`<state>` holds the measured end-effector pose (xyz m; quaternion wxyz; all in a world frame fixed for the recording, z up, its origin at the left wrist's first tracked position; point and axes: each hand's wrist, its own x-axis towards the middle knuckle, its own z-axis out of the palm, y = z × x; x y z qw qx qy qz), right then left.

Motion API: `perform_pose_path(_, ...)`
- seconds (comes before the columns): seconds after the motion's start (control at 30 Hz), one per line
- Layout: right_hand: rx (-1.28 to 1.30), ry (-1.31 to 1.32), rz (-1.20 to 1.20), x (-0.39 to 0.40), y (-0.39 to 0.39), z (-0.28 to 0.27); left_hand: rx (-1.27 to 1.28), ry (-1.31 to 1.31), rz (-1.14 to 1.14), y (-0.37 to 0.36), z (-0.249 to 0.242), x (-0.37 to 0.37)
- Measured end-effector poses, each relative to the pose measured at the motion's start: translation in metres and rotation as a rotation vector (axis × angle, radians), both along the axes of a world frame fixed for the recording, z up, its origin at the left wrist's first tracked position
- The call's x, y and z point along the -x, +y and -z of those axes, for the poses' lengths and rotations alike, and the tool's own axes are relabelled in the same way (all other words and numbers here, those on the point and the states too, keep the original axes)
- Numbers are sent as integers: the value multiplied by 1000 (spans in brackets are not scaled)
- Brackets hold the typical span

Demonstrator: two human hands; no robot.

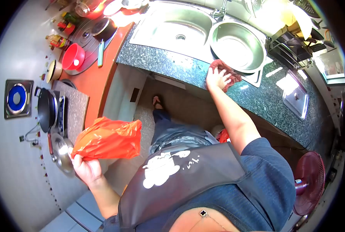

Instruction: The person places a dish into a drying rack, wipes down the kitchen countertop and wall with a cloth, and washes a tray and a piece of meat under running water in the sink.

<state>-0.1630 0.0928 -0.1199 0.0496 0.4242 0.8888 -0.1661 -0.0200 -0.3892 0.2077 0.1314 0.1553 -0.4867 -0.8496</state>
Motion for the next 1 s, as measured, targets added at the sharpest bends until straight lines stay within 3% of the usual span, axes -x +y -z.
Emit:
perform_pose_path(0.03, -37, -25, -12, 19, -16, 1, -7, -23, -4, 8, -5, 24)
perform_pose_path(0.13, -103, 47, -356, 76, -78, -8, -36, 24, 109, -7, -1, 100)
perform_pose_path(0.2, -43, 106, -447, 129, -129, -12, -133, 90, 298, -29, 5, 154)
perform_pose_path(0.33, 5, 74, -739, 257, -216, -16, -91, 82, 390, -45, -4, 248)
perform_pose_path(0.4, 70, 95, -791, 308, -252, -16, -19, -40, 287, -27, -19, 290)
perform_pose_path(0.5, 83, 96, -807, 336, -273, -27, -97, -4, 480, -30, -15, 344)
perform_pose_path(0.6, 42, 285, -891, 309, -242, -12, -206, 16, 547, -22, -8, 387)
perform_pose_path(0.63, 40, 383, -857, 286, -225, -16, -189, -14, 496, -13, -9, 398)
perform_pose_path(0.7, -18, 430, -789, 236, -180, -23, -200, 2, 611, -13, 5, 423)
perform_pose_path(1.0, -171, 130, -456, 6, -25, -39, -210, -30, 991, 96, 20, 472)
